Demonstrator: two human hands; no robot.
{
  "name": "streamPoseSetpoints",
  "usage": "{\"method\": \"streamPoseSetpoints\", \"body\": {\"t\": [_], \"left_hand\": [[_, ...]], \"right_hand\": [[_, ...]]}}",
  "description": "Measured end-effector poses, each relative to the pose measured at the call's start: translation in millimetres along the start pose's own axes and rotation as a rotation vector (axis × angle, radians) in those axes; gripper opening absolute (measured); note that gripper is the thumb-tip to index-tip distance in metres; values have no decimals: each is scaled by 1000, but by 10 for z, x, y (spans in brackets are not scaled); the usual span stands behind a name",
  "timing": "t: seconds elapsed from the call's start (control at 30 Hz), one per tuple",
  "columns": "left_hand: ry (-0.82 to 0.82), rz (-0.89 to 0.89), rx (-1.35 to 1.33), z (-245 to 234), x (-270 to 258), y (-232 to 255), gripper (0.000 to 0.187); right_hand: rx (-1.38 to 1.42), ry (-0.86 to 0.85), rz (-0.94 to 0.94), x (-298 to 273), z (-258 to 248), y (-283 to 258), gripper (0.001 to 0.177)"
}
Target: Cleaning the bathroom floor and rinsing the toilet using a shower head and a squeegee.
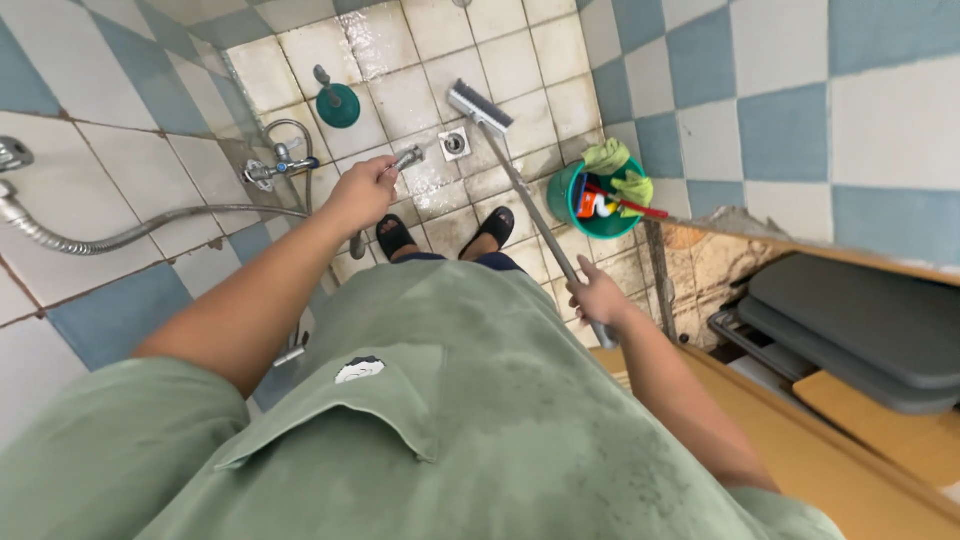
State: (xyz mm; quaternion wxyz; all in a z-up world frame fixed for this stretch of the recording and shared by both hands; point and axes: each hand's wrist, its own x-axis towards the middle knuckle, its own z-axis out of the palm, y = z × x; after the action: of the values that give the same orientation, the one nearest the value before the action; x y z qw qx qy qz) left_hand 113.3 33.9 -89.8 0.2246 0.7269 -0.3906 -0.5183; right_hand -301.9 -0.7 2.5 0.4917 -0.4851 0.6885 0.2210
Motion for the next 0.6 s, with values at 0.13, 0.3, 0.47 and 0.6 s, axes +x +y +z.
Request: {"method": "streamPoseSetpoints", "body": {"t": [0.13, 0.3, 0.47, 0.6], "left_hand": [[101, -35, -132, 22, -19, -66, 42], [230, -95, -206, -126, -399, 244, 42], [420, -161, -261, 80, -585, 189, 41], [485, -227, -299, 326, -770, 381, 40]], "right_hand": [[528, -253, 181, 406, -171, 446, 57], [-152, -42, -338, 1071, -296, 437, 52], [-241, -117, -354, 1996, -599, -664, 50], [83, -269, -256, 2758, -696, -1461, 52]]}}
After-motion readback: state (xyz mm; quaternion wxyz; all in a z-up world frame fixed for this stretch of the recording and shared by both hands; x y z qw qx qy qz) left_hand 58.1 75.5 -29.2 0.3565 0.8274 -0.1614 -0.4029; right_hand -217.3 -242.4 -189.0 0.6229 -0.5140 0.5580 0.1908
